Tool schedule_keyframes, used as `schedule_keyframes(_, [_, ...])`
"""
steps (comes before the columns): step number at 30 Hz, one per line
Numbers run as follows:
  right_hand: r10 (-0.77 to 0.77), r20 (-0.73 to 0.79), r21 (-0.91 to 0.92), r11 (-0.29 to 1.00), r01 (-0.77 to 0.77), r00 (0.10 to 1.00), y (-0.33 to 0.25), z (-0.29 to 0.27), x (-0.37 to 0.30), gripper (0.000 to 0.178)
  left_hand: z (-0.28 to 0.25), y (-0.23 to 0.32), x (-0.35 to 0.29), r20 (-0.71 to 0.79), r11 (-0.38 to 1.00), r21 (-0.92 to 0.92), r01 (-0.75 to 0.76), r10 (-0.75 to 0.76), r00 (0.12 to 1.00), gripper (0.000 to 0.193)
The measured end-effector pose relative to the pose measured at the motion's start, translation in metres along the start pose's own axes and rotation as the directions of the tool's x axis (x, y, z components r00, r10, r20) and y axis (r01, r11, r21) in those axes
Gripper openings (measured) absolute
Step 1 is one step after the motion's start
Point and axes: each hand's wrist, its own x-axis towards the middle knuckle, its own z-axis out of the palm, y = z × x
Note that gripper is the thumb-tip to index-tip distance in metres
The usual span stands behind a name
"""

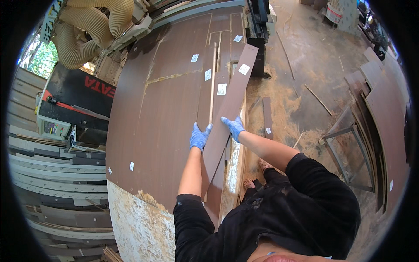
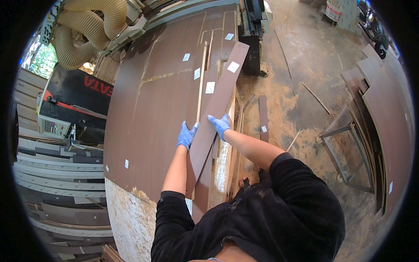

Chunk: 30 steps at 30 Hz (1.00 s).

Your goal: The person applies small white labels to a large brown wood panel on a CNC machine, then moves to a workbench to label additional cut pieces. They handle the panels and labels by hand, placing them in various positions and stacking the labeled pieces.

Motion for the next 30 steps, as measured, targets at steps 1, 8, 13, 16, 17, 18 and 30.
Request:
schedule_keyframes(1, [0.027, -0.014, 0.025, 0.999, -0.027, 1.0, -0.003, -0.002, 0.0, 0.07, 0.002, 0.006, -0.002, -0.032, 1.0, 0.02, -0.001, 0.002, 0.999, 0.094])
schedule_keyframes(8, [0.258, 0.073, 0.173, 0.948, -0.267, 0.963, -0.022, -0.007, -0.033, 0.07, -0.005, -0.025, -0.008, 0.132, 0.993, -0.033, 0.117, -0.112, 0.985, 0.094])
schedule_keyframes(13, [0.314, 0.106, 0.151, 0.933, -0.327, 0.944, 0.007, -0.033, -0.046, 0.078, 0.002, -0.032, -0.028, 0.224, 0.987, 0.011, 0.157, -0.156, 0.962, 0.098])
schedule_keyframes(16, [0.356, 0.209, 0.147, 0.909, -0.39, 0.911, 0.007, -0.043, -0.082, 0.08, 0.015, -0.08, -0.05, 0.262, 0.99, -0.049, 0.134, -0.117, 0.958, 0.097])
schedule_keyframes(17, [0.38, 0.229, 0.107, 0.905, -0.412, 0.896, 0.001, -0.048, -0.096, 0.079, 0.014, -0.081, -0.06, 0.282, 0.989, -0.032, 0.141, -0.126, 0.951, 0.096])
schedule_keyframes(18, [0.407, 0.249, 0.067, 0.898, -0.435, 0.879, 0.0, -0.054, -0.103, 0.078, 0.009, -0.076, -0.075, 0.304, 0.989, -0.013, 0.149, -0.138, 0.943, 0.095])
schedule_keyframes(30, [0.246, 0.196, 0.01, 0.967, -0.253, 0.949, 0.041, -0.068, -0.085, 0.077, 0.014, -0.079, -0.125, 0.394, 0.77, -0.58, 0.266, -0.021, 0.919, 0.065])
